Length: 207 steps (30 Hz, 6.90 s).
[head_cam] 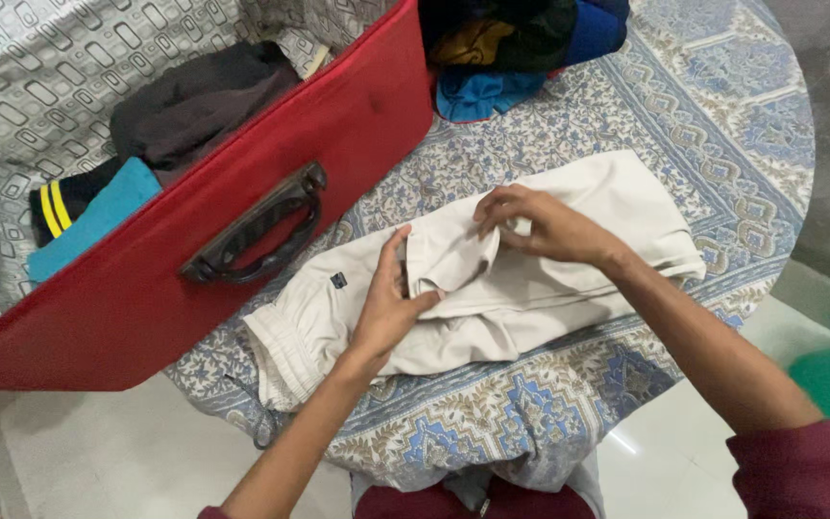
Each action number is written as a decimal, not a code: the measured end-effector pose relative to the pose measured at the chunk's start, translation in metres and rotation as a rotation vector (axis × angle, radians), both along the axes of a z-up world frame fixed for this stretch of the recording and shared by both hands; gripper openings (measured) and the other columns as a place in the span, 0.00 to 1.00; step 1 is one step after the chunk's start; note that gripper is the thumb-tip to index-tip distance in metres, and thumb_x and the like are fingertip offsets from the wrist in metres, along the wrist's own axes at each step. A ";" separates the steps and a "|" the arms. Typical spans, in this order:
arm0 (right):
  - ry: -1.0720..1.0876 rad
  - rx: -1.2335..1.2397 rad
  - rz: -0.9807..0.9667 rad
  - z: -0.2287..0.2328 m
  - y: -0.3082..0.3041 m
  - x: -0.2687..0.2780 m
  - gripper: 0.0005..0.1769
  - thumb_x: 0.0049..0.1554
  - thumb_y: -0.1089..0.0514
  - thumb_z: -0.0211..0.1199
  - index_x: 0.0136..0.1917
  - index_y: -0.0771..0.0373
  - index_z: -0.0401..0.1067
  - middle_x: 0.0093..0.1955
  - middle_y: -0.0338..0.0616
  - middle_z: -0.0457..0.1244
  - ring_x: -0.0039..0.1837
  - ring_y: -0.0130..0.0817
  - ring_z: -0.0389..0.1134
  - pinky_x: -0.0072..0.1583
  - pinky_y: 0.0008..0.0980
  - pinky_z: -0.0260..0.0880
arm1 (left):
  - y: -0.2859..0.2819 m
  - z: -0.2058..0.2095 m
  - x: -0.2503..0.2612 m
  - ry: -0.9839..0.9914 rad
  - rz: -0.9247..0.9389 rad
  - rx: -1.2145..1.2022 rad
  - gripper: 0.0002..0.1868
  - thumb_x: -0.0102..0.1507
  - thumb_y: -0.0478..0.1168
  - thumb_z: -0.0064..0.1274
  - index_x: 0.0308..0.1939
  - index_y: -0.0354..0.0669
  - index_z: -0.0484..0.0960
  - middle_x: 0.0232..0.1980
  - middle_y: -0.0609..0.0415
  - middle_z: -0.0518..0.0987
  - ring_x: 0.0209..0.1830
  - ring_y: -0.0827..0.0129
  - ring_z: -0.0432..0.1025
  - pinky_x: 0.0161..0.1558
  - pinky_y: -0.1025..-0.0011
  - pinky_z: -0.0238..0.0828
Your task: The person folds white shorts and a black shirt by hand and places them into an open red suitcase on a bed.
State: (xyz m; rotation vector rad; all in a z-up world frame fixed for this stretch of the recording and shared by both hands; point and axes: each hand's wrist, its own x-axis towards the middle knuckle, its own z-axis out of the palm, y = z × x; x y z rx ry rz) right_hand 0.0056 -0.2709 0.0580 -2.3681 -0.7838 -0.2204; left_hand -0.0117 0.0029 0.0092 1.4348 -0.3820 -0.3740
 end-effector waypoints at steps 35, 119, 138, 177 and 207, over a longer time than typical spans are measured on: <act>0.133 -0.036 -0.525 -0.038 -0.124 -0.141 0.52 0.37 0.46 0.78 0.73 0.54 0.63 0.77 0.53 0.48 0.79 0.54 0.47 0.74 0.56 0.50 | 0.025 0.001 0.029 -0.589 0.384 0.332 0.30 0.63 0.27 0.58 0.70 0.37 0.69 0.70 0.38 0.72 0.71 0.54 0.65 0.68 0.62 0.59; -0.295 -0.131 -1.024 -0.151 -0.219 -0.195 0.11 0.58 0.74 0.62 0.54 0.68 0.71 0.49 0.51 0.68 0.48 0.38 0.70 0.53 0.32 0.70 | 0.130 0.002 -0.066 -1.146 -0.140 1.288 0.52 0.50 0.29 0.56 0.78 0.55 0.54 0.80 0.47 0.54 0.80 0.52 0.47 0.75 0.39 0.37; -0.023 0.014 -0.939 -0.063 -0.223 -0.179 0.28 0.61 0.49 0.67 0.67 0.68 0.69 0.67 0.56 0.62 0.65 0.47 0.68 0.62 0.44 0.72 | 0.119 0.055 -0.052 -0.810 -0.163 0.904 0.42 0.59 0.52 0.60 0.74 0.45 0.63 0.76 0.41 0.61 0.79 0.48 0.51 0.75 0.48 0.38; -0.083 -0.353 -0.512 -0.062 -0.084 -0.059 0.49 0.60 0.30 0.49 0.81 0.63 0.47 0.85 0.62 0.35 0.85 0.58 0.33 0.79 0.59 0.31 | -0.019 0.000 0.061 -0.445 0.155 0.490 0.23 0.62 0.40 0.57 0.60 0.35 0.77 0.42 0.46 0.81 0.34 0.65 0.76 0.40 0.65 0.74; -0.230 -0.140 -0.281 -0.048 0.033 -0.133 0.10 0.53 0.58 0.69 0.48 0.62 0.79 0.51 0.44 0.66 0.55 0.38 0.67 0.58 0.40 0.69 | -0.028 0.002 0.072 -0.614 0.303 0.208 0.09 0.59 0.37 0.62 0.41 0.37 0.87 0.36 0.54 0.84 0.29 0.77 0.77 0.35 0.75 0.73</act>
